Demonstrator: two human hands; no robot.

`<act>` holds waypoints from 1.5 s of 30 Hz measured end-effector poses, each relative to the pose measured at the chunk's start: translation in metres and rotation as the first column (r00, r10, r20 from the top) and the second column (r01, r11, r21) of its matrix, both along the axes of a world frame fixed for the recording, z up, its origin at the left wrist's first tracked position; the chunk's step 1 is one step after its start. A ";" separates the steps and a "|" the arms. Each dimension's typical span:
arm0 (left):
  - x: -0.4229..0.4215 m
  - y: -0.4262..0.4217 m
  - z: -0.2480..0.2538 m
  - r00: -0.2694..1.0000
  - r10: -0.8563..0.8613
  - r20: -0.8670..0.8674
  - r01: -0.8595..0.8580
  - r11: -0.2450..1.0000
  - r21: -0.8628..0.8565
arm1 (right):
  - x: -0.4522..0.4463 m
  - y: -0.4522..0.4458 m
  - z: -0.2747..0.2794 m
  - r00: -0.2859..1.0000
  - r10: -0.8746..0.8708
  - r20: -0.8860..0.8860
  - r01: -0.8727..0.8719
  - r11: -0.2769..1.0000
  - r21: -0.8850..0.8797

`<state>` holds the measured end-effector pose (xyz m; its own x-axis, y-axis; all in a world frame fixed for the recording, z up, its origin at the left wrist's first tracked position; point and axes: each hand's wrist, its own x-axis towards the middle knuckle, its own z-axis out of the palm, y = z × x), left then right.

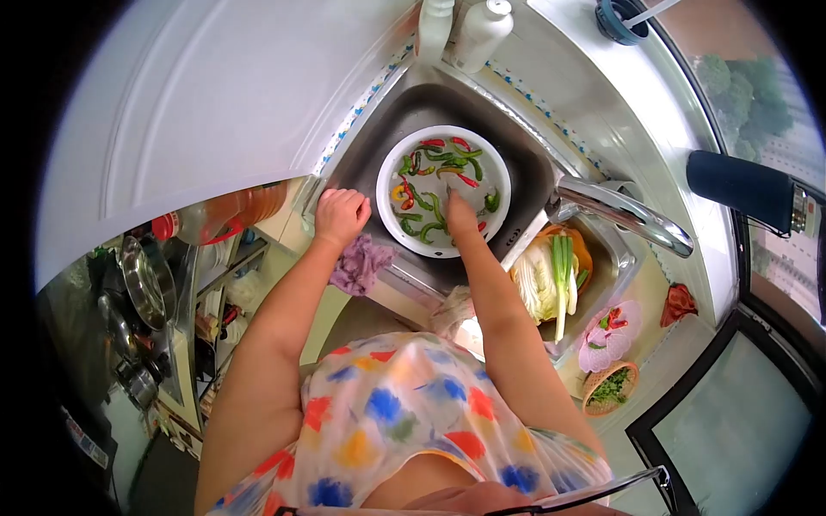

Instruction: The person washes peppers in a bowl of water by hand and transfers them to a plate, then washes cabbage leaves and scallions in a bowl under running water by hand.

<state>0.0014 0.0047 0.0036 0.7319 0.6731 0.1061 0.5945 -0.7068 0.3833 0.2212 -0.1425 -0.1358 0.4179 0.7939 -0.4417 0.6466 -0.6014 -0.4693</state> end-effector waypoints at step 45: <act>0.002 0.001 -0.002 0.999 0.033 0.022 -0.034 0.999 0.003 | 0.005 0.031 0.048 0.985 -0.077 -0.152 0.067 0.995 -0.069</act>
<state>0.0029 0.0059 0.0017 0.7064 0.6968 0.1243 0.6095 -0.6881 0.3936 0.2258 -0.1118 -0.0873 0.3957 0.7327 -0.5536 0.5236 -0.6753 -0.5195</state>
